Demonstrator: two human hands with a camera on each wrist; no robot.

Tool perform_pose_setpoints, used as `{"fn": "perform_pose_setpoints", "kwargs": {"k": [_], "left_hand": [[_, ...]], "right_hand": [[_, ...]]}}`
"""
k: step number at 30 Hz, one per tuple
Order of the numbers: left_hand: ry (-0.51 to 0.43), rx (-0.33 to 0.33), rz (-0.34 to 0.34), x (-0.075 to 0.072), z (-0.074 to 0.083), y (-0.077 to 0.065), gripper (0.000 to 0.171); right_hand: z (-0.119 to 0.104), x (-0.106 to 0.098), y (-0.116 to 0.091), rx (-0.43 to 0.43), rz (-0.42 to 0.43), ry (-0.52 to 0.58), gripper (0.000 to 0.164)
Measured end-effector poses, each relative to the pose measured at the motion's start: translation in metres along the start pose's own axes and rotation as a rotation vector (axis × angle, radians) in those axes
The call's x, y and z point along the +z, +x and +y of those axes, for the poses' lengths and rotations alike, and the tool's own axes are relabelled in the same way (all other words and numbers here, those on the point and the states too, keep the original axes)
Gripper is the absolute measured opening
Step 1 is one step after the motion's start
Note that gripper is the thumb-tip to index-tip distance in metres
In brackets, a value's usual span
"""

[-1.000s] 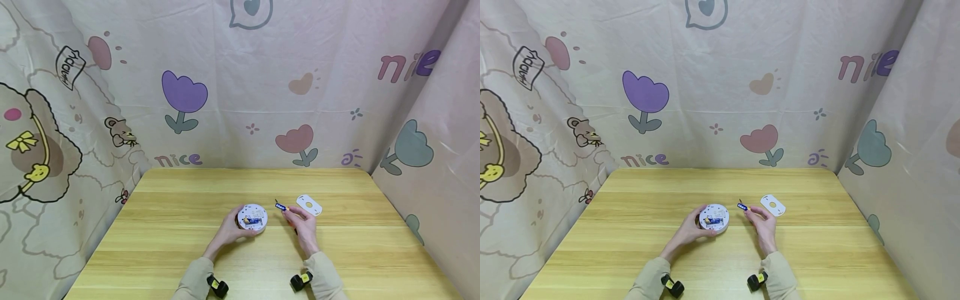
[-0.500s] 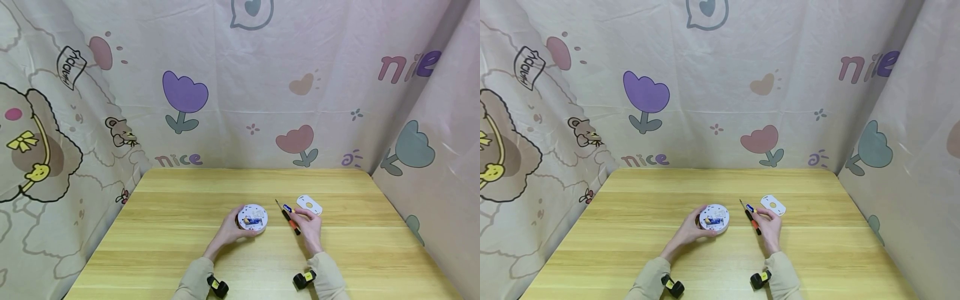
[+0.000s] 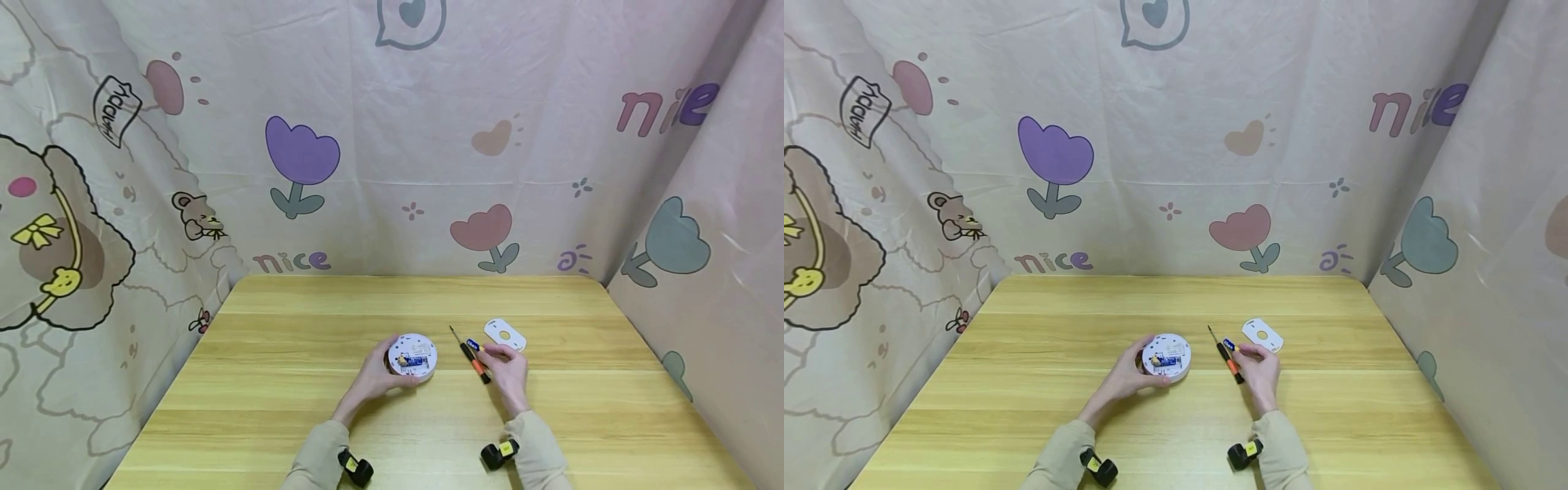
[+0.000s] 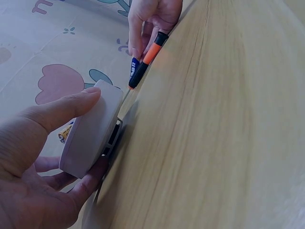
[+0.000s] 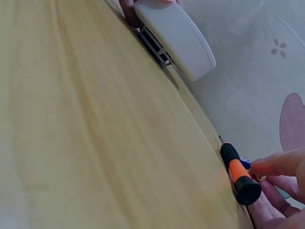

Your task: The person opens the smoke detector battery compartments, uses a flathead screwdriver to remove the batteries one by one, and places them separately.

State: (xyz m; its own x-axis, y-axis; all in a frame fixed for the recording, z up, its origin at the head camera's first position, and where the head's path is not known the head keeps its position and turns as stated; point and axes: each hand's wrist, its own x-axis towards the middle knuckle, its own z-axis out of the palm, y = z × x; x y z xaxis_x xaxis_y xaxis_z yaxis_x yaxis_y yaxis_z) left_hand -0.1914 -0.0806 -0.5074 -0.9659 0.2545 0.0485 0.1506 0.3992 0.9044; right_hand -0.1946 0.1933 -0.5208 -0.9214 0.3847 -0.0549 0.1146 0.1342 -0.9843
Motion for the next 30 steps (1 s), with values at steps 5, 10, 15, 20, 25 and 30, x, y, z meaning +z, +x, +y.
{"fn": "perform_pose_setpoints", "kwargs": {"k": [5, 10, 15, 20, 25, 30], "left_hand": [[-0.004, 0.003, 0.000, -0.0001, -0.0002, 0.0003, 0.103], [-0.003, 0.008, -0.002, 0.0000, -0.0002, 0.0003, 0.103], [-0.002, 0.009, 0.002, 0.0003, -0.0003, 0.0002, 0.104], [-0.003, 0.005, 0.005, 0.0004, -0.0003, -0.0002, 0.104], [0.003, -0.001, 0.004, 0.0002, -0.0003, -0.0005, 0.104], [0.006, -0.003, 0.004, 0.0001, -0.0005, -0.0006, 0.104]], "right_hand": [[-0.0001, -0.0015, 0.0016, -0.019, -0.018, -0.044, 0.030], [0.0011, -0.0018, 0.0027, -0.040, -0.020, -0.102, 0.029], [0.0023, -0.0017, 0.0036, -0.044, -0.024, -0.145, 0.028], [0.0024, -0.0026, 0.0043, -0.049, -0.035, -0.158, 0.027], [0.0027, -0.0032, 0.0055, -0.055, -0.034, -0.171, 0.026], [0.0021, -0.0035, 0.0060, -0.062, -0.036, -0.180, 0.025]]}}
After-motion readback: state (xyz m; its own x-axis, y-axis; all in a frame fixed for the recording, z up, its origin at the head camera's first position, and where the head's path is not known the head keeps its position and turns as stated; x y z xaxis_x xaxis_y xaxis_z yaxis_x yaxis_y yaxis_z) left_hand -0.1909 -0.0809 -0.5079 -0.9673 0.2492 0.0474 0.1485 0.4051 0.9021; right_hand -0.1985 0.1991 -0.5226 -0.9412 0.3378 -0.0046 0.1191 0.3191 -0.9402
